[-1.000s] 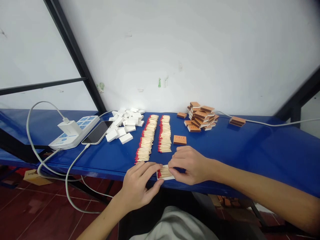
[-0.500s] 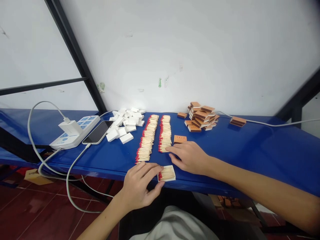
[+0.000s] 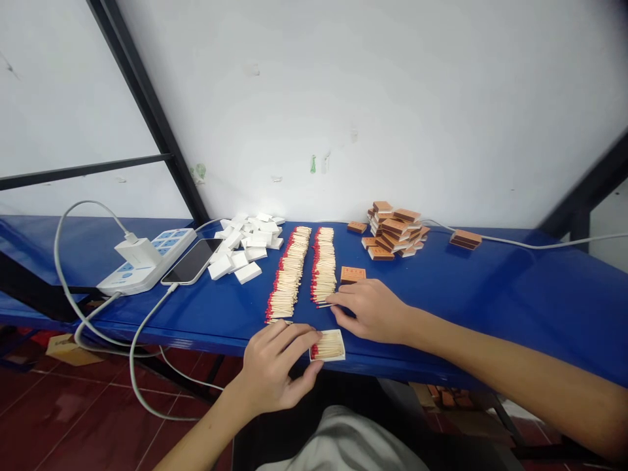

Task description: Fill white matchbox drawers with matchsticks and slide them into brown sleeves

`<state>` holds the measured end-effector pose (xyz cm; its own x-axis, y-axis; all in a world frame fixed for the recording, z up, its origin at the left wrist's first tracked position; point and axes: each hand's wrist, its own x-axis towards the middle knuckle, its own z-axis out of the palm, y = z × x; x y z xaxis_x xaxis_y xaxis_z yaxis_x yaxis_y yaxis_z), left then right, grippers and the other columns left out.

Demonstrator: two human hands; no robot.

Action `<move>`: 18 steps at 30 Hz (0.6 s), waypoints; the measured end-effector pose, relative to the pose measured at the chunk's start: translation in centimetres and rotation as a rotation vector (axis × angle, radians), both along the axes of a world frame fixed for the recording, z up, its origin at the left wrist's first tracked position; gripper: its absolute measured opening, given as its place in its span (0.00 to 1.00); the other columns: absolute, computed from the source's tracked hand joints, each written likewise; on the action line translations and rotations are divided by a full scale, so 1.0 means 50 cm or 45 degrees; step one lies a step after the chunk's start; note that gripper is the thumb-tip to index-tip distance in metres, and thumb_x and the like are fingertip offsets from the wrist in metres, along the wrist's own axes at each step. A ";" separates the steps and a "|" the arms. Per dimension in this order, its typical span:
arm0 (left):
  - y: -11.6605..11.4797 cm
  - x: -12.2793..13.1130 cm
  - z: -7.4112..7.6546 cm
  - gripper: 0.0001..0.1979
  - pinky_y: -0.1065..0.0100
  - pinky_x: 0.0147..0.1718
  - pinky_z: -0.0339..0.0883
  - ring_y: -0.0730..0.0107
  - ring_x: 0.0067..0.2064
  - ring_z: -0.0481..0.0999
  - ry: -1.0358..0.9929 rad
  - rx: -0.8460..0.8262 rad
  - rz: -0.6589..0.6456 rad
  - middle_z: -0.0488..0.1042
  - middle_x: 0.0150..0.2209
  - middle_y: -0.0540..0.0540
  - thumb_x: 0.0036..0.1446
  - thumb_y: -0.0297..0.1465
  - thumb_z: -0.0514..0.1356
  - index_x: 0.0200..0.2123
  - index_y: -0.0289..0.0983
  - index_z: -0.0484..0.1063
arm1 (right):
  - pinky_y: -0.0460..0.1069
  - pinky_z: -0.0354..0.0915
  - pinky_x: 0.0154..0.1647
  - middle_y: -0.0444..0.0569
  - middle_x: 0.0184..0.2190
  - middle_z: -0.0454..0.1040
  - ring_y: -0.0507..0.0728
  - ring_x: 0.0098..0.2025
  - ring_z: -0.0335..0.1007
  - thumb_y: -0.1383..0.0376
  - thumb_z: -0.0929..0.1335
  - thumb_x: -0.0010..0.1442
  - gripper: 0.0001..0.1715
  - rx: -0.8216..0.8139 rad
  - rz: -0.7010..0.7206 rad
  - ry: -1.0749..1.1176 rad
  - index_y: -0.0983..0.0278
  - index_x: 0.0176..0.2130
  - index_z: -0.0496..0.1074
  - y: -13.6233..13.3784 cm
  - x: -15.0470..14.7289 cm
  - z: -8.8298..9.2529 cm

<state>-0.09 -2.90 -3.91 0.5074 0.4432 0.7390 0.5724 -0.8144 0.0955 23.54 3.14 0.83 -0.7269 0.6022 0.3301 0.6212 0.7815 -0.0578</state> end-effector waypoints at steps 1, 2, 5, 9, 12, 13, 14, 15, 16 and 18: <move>0.000 0.000 0.000 0.13 0.61 0.36 0.72 0.61 0.38 0.79 0.002 0.006 0.001 0.82 0.42 0.43 0.59 0.30 0.62 0.48 0.37 0.73 | 0.49 0.49 0.30 0.47 0.30 0.78 0.52 0.29 0.68 0.66 0.65 0.66 0.12 -0.010 0.000 0.013 0.65 0.36 0.78 0.000 0.000 0.000; 0.001 0.001 0.000 0.13 0.61 0.36 0.72 0.62 0.37 0.79 0.006 0.011 0.001 0.82 0.42 0.43 0.59 0.30 0.62 0.48 0.37 0.73 | 0.49 0.49 0.30 0.46 0.30 0.78 0.52 0.29 0.68 0.66 0.65 0.66 0.12 -0.021 -0.002 0.025 0.65 0.36 0.78 0.000 0.001 0.000; 0.001 0.001 0.000 0.13 0.62 0.36 0.72 0.62 0.37 0.78 0.009 0.022 0.004 0.82 0.42 0.43 0.59 0.30 0.61 0.48 0.37 0.73 | 0.49 0.50 0.30 0.45 0.30 0.78 0.52 0.30 0.69 0.67 0.65 0.65 0.11 -0.045 -0.027 0.039 0.64 0.36 0.78 0.001 0.001 0.001; 0.000 0.002 0.003 0.13 0.63 0.35 0.71 0.63 0.36 0.78 0.003 0.038 0.014 0.82 0.41 0.43 0.59 0.30 0.61 0.48 0.38 0.74 | 0.48 0.51 0.30 0.46 0.31 0.79 0.52 0.31 0.70 0.65 0.67 0.65 0.10 -0.072 -0.127 0.028 0.64 0.35 0.78 0.004 0.001 0.002; -0.001 0.003 0.004 0.12 0.63 0.34 0.71 0.63 0.36 0.78 0.000 0.062 0.019 0.82 0.41 0.43 0.59 0.30 0.61 0.47 0.38 0.74 | 0.48 0.51 0.30 0.46 0.32 0.80 0.53 0.32 0.71 0.64 0.67 0.65 0.09 -0.110 -0.164 0.026 0.63 0.37 0.78 0.007 0.001 0.001; -0.001 0.004 0.005 0.12 0.63 0.34 0.71 0.63 0.36 0.78 0.002 0.067 0.020 0.82 0.41 0.43 0.59 0.30 0.61 0.47 0.38 0.74 | 0.48 0.51 0.30 0.46 0.32 0.80 0.53 0.32 0.71 0.64 0.67 0.65 0.09 -0.125 -0.163 0.033 0.63 0.37 0.78 0.008 0.002 -0.001; -0.001 0.004 0.005 0.12 0.63 0.34 0.71 0.63 0.35 0.78 0.007 0.072 0.020 0.82 0.41 0.43 0.59 0.30 0.60 0.47 0.38 0.74 | 0.47 0.51 0.30 0.46 0.32 0.79 0.53 0.32 0.71 0.64 0.67 0.65 0.09 -0.140 -0.160 0.042 0.63 0.37 0.78 0.009 0.002 -0.002; -0.001 0.003 0.005 0.12 0.63 0.34 0.71 0.63 0.35 0.77 0.011 0.073 0.023 0.82 0.41 0.43 0.59 0.30 0.60 0.47 0.38 0.74 | 0.47 0.51 0.30 0.46 0.31 0.79 0.52 0.31 0.70 0.64 0.67 0.65 0.09 -0.157 -0.154 0.053 0.63 0.36 0.78 0.010 0.002 -0.003; -0.001 0.003 0.005 0.12 0.63 0.34 0.71 0.64 0.35 0.77 0.014 0.076 0.025 0.82 0.41 0.43 0.59 0.30 0.60 0.46 0.38 0.74 | 0.47 0.51 0.30 0.45 0.29 0.78 0.52 0.30 0.69 0.64 0.67 0.65 0.09 -0.172 -0.150 0.067 0.63 0.36 0.78 0.010 0.002 -0.005; 0.000 0.003 0.004 0.11 0.64 0.34 0.71 0.64 0.35 0.77 0.017 0.076 0.028 0.82 0.41 0.43 0.60 0.30 0.60 0.46 0.38 0.74 | 0.47 0.52 0.29 0.44 0.27 0.76 0.51 0.27 0.66 0.65 0.68 0.64 0.08 -0.197 -0.144 0.095 0.63 0.36 0.78 0.012 0.001 -0.007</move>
<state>0.04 -2.91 -3.70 0.5082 0.4099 0.7575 0.5910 -0.8057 0.0395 23.59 3.72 0.47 -0.6284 0.7266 0.2778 0.6942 0.6850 -0.2211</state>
